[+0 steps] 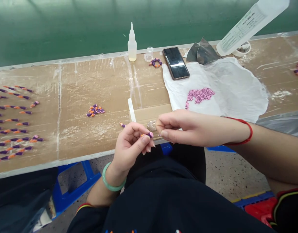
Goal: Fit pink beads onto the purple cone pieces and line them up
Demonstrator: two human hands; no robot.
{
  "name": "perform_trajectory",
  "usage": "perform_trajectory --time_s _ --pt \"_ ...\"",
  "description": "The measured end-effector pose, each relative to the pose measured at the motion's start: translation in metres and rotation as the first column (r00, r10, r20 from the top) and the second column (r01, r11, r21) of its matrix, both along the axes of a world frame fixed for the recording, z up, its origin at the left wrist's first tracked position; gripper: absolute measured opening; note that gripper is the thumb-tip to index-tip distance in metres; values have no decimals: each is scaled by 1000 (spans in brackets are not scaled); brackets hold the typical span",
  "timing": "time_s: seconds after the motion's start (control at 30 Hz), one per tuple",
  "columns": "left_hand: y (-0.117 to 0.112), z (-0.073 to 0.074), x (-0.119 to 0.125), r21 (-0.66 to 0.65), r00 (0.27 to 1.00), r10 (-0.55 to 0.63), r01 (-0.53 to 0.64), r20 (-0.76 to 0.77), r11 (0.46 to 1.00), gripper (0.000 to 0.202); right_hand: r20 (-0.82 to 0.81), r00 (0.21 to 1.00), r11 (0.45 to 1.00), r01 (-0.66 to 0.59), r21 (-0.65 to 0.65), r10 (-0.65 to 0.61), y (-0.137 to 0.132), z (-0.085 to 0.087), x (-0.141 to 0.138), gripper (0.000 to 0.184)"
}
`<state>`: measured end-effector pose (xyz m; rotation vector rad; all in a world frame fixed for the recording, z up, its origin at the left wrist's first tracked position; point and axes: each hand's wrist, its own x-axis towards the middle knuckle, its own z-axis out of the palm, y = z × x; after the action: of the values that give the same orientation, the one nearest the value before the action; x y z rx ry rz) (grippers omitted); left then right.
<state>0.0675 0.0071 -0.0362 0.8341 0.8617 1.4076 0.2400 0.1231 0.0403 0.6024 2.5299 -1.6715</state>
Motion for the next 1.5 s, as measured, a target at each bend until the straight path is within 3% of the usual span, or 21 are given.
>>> perform_trajectory --time_s 0.27,0.87,1.23,1.5 --pt "-2 -1 4 35 1000 -26 26 16 999 26 -40 999 998 4 63 -1 -6 11 -4 22" --pt "-3 -2 6 56 1000 9 -10 19 998 20 -45 999 988 24 153 -18 -10 11 -4 22" --pt "-2 2 13 169 991 131 -128 -9 977 7 30 996 973 75 216 -84 -18 18 -8 20" --pt "-2 2 16 184 969 215 -191 -118 964 13 -25 989 960 148 236 -146 -25 11 -6 20"
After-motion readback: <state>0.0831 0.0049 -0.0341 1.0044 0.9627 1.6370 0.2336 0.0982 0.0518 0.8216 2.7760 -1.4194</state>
